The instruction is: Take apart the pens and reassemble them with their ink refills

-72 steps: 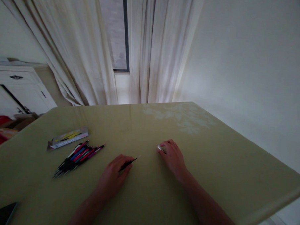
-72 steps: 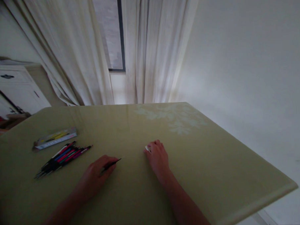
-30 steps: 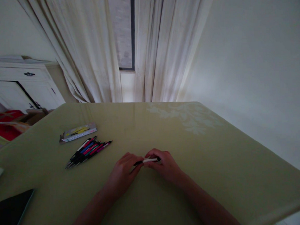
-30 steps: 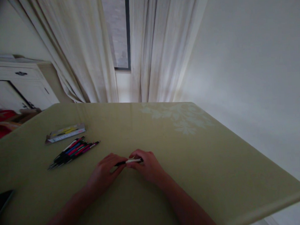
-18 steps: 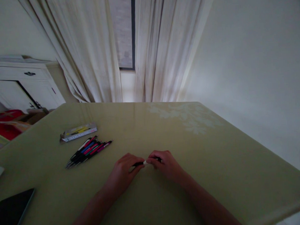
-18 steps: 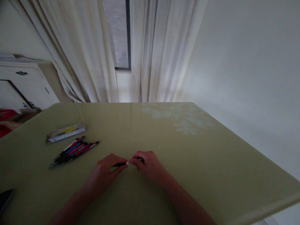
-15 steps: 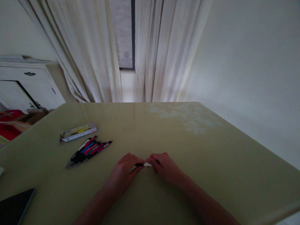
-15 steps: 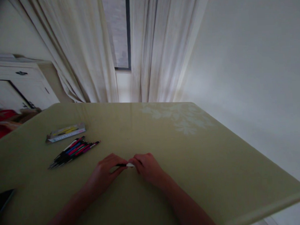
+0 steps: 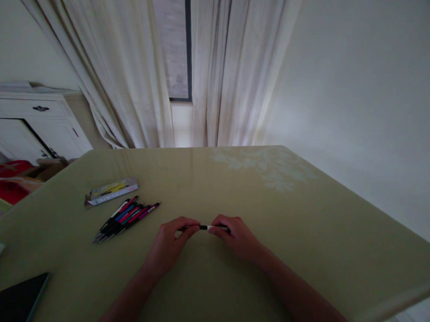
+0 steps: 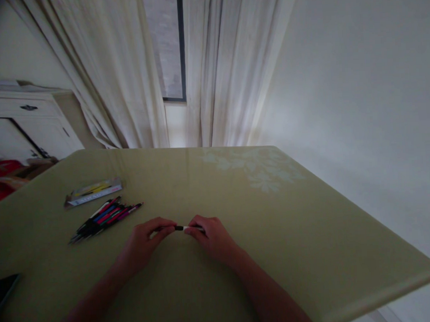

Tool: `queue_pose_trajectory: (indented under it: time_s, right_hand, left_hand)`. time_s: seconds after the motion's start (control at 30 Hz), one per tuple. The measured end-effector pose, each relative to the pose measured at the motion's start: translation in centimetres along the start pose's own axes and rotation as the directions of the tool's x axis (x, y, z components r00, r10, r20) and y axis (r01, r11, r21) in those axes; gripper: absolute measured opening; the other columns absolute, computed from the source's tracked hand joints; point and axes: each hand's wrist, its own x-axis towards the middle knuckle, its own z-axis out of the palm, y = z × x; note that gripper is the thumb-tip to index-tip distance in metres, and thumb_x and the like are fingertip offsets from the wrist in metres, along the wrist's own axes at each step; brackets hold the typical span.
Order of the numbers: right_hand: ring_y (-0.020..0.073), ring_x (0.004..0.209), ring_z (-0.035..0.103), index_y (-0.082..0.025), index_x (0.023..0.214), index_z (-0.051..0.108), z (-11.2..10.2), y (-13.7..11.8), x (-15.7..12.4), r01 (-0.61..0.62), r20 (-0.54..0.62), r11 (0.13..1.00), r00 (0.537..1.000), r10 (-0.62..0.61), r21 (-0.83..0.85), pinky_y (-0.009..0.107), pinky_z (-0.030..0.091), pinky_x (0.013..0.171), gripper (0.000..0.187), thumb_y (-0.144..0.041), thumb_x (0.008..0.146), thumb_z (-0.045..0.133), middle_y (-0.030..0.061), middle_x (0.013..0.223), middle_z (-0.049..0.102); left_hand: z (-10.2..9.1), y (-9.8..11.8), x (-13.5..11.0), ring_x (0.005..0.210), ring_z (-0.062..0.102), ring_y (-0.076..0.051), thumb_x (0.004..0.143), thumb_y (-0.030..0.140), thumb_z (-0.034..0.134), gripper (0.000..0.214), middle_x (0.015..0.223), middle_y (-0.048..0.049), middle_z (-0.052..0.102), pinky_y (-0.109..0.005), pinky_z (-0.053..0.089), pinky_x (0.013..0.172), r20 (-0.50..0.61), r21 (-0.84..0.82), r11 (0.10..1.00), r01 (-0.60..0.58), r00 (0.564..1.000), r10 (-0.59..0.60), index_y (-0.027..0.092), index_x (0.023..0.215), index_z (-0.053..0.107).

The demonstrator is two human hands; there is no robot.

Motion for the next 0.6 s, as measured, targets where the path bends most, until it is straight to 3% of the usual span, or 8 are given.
queue_pose_trajectory:
  time_s: [0.1,0.2,0.3,0.43,0.53,0.6]
  right_hand:
    - [0.0114,0.061,0.051,-0.018,0.088,0.071,-0.05,0.09,0.01,-0.008,0.016,1.000,1.000,0.008,0.006,0.024,0.034,0.060,0.031,-0.041,0.104,0.056,-0.0031,0.067,0.060]
    - [0.0115,0.063,0.052,-0.018,0.089,0.071,-0.04,0.17,0.07,-0.007,0.001,1.000,1.000,0.007,0.023,0.023,0.035,0.061,0.031,-0.042,0.103,0.058,-0.0027,0.070,0.062]
    - [0.0113,0.063,0.052,-0.018,0.092,0.072,-0.09,0.29,0.11,0.000,-0.008,1.000,1.000,0.000,0.025,0.023,0.034,0.061,0.032,-0.044,0.103,0.058,-0.0026,0.070,0.062]
    - [0.0111,0.061,0.051,-0.018,0.091,0.072,-0.18,0.36,0.10,-0.008,0.011,1.000,1.000,0.007,0.016,0.023,0.034,0.060,0.033,-0.044,0.103,0.058,-0.0028,0.068,0.061]
    - [0.0113,0.062,0.052,-0.018,0.090,0.072,-0.22,0.24,0.07,-0.010,0.011,1.000,1.000,0.009,0.008,0.023,0.034,0.060,0.033,-0.045,0.102,0.059,-0.0026,0.069,0.062]
    - [0.0116,0.064,0.053,-0.018,0.091,0.072,-0.24,0.12,0.04,-0.011,0.017,1.000,1.000,0.011,0.002,0.023,0.034,0.061,0.033,-0.046,0.102,0.059,-0.0022,0.071,0.063]
  left_hand:
    - [0.01,-0.48,0.22,0.089,0.074,-0.022,0.085,0.037,0.077,0.019,0.100,-0.0054,0.080,-0.032,0.057,0.083,-0.028,-0.102,0.995,-0.006,1.000,0.003,0.024,0.098,0.079]
    - [-0.05,-0.89,0.34,0.078,0.073,-0.020,0.087,0.043,0.074,0.031,0.091,-0.0063,0.080,-0.030,0.059,0.073,-0.013,-0.181,0.980,0.088,0.996,-0.092,0.021,0.109,0.077]
    - [-0.29,-1.00,0.43,0.071,0.071,-0.019,0.089,0.044,0.070,0.026,0.077,-0.0051,0.077,-0.029,0.057,0.068,-0.002,-0.160,0.981,0.111,0.994,-0.113,0.019,0.091,0.079]
    - [-0.50,-0.71,0.48,0.087,0.075,-0.021,0.082,0.039,0.077,0.025,0.096,-0.0064,0.080,-0.032,0.058,0.082,-0.002,-0.174,0.982,0.071,0.997,-0.072,0.021,0.100,0.078]
    - [-0.52,-0.61,0.47,0.074,0.073,-0.020,0.087,0.047,0.070,0.029,0.080,-0.0061,0.078,-0.030,0.058,0.070,0.052,-0.160,0.977,0.140,0.990,-0.133,0.019,0.091,0.078]
    - [-0.50,-0.68,0.44,0.074,0.073,-0.021,0.087,0.044,0.071,0.026,0.077,-0.0054,0.077,-0.032,0.058,0.073,0.061,-0.121,0.982,0.145,0.989,-0.138,0.019,0.085,0.078]
